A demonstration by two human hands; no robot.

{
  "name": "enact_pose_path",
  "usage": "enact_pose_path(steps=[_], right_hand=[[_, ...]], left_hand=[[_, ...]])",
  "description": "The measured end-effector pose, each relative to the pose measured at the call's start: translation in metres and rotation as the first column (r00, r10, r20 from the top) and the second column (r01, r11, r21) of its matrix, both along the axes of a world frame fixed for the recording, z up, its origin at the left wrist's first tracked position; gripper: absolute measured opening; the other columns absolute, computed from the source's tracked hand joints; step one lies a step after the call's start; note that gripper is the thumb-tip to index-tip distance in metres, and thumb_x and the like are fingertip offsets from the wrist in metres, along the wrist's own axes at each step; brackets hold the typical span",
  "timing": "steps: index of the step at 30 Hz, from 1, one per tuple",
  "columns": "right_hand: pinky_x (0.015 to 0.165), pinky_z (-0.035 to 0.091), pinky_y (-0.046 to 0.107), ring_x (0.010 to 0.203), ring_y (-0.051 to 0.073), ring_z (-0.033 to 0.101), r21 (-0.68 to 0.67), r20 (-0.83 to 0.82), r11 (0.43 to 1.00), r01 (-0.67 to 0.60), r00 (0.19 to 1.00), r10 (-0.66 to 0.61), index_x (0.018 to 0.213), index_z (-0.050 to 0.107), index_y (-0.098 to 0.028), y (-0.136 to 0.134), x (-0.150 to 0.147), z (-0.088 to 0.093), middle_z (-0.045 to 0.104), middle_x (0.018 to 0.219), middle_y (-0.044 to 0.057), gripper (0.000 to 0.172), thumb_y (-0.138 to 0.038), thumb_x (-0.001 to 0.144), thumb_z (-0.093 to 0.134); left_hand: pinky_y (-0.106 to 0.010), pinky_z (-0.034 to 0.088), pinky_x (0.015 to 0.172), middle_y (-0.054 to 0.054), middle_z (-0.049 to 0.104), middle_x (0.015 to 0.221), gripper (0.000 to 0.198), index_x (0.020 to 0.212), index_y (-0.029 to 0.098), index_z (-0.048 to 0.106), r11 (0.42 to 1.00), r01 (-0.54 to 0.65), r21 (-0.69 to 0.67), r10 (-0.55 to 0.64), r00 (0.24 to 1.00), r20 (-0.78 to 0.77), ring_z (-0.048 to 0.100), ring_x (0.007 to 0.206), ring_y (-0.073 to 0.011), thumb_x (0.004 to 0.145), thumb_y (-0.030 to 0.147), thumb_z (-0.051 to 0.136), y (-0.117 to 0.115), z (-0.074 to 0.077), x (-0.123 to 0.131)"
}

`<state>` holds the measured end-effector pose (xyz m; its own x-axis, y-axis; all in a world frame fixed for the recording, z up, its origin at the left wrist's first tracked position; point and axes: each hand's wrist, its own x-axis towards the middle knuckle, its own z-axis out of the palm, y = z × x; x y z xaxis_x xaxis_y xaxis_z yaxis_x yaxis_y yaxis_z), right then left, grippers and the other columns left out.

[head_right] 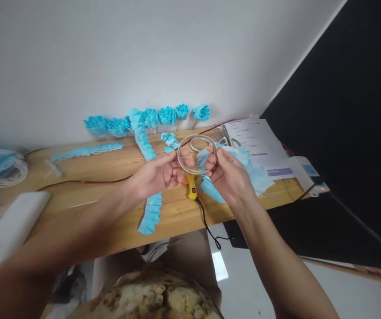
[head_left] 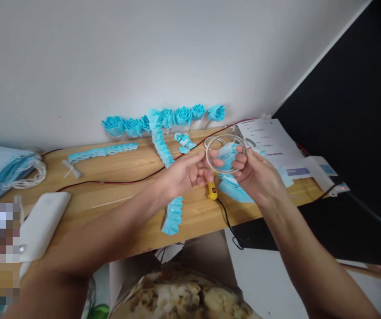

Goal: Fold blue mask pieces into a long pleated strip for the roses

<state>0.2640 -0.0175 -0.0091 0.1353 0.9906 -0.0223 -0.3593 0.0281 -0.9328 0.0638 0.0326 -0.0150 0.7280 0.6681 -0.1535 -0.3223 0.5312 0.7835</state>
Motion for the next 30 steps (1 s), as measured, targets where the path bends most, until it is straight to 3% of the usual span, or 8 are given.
enact_pose_path(steps=[3,8,14,18,22,26,30], right_hand=[[0.044,0.04,0.024,0.056,0.011,0.047,-0.037,0.037,0.997,-0.074,0.996,0.075,0.088,0.071,-0.023,-0.009,-0.024,-0.004,0.051,0.067,-0.003,0.034,-0.051,0.075,0.085],[0.045,0.039,0.026,0.052,0.012,0.049,0.018,0.209,0.98,-0.2,0.959,0.192,0.082,0.075,-0.023,-0.023,-0.048,-0.004,0.057,0.06,-0.001,0.034,-0.056,0.078,0.082],[0.053,0.047,0.029,0.054,0.014,0.057,0.075,0.578,0.909,-0.411,0.76,0.296,0.09,0.081,-0.025,-0.031,-0.066,0.002,0.068,0.065,0.002,0.023,-0.046,0.091,0.072],[0.055,0.048,0.029,0.056,0.015,0.059,0.099,0.674,0.891,-0.443,0.689,0.267,0.09,0.083,-0.027,-0.027,-0.084,0.008,0.07,0.067,0.001,0.018,-0.041,0.09,0.071],[0.055,0.049,0.029,0.06,0.015,0.061,0.09,0.572,0.932,-0.352,0.784,0.241,0.093,0.082,-0.026,-0.02,-0.097,0.001,0.073,0.071,0.002,0.022,-0.046,0.086,0.076],[0.059,0.053,0.03,0.064,0.015,0.061,0.053,0.286,0.961,-0.27,0.926,0.244,0.088,0.079,-0.026,-0.019,-0.107,-0.019,0.076,0.084,0.005,0.033,-0.058,0.079,0.08],[0.063,0.056,0.033,0.071,0.019,0.062,0.012,0.096,0.954,-0.298,0.95,0.296,0.077,0.072,-0.023,-0.023,-0.118,-0.036,0.067,0.077,0.004,0.038,-0.06,0.077,0.081]], left_hand=[[-0.02,0.035,0.045,-0.002,0.069,0.081,0.023,0.102,0.016,0.071,0.994,-0.005,-0.106,0.01,0.999,0.041,0.053,0.051,-0.0076,0.092,0.036,0.065,-0.018,-0.006,-0.031],[-0.021,0.029,0.041,-0.002,0.067,0.08,0.031,0.089,0.014,0.069,0.996,0.042,-0.085,-0.04,0.999,0.027,0.048,0.047,-0.007,0.082,0.044,0.073,-0.039,-0.018,-0.074],[-0.022,0.028,0.044,-0.004,0.065,0.07,0.041,0.075,0.011,0.069,1.0,-0.014,0.027,0.017,0.992,-0.121,0.047,0.047,-0.0066,0.076,0.051,0.08,-0.054,-0.022,-0.111],[-0.022,0.03,0.048,-0.004,0.065,0.069,0.043,0.079,0.011,0.073,0.992,-0.003,0.128,0.034,0.97,-0.239,0.047,0.05,-0.0073,0.078,0.054,0.079,-0.056,-0.022,-0.125],[-0.022,0.033,0.05,-0.004,0.066,0.068,0.042,0.079,0.012,0.074,0.986,-0.096,0.137,0.124,0.969,-0.212,0.052,0.054,-0.0088,0.074,0.053,0.083,-0.055,-0.023,-0.133],[-0.023,0.037,0.053,-0.004,0.063,0.065,0.044,0.073,0.012,0.071,0.984,-0.149,0.097,0.155,0.986,-0.061,0.055,0.055,-0.0105,0.071,0.053,0.085,-0.057,-0.022,-0.137],[-0.024,0.037,0.051,-0.003,0.061,0.064,0.045,0.071,0.013,0.068,0.985,-0.119,0.123,0.123,0.992,-0.02,0.054,0.053,-0.0109,0.073,0.055,0.083,-0.058,-0.024,-0.138]])
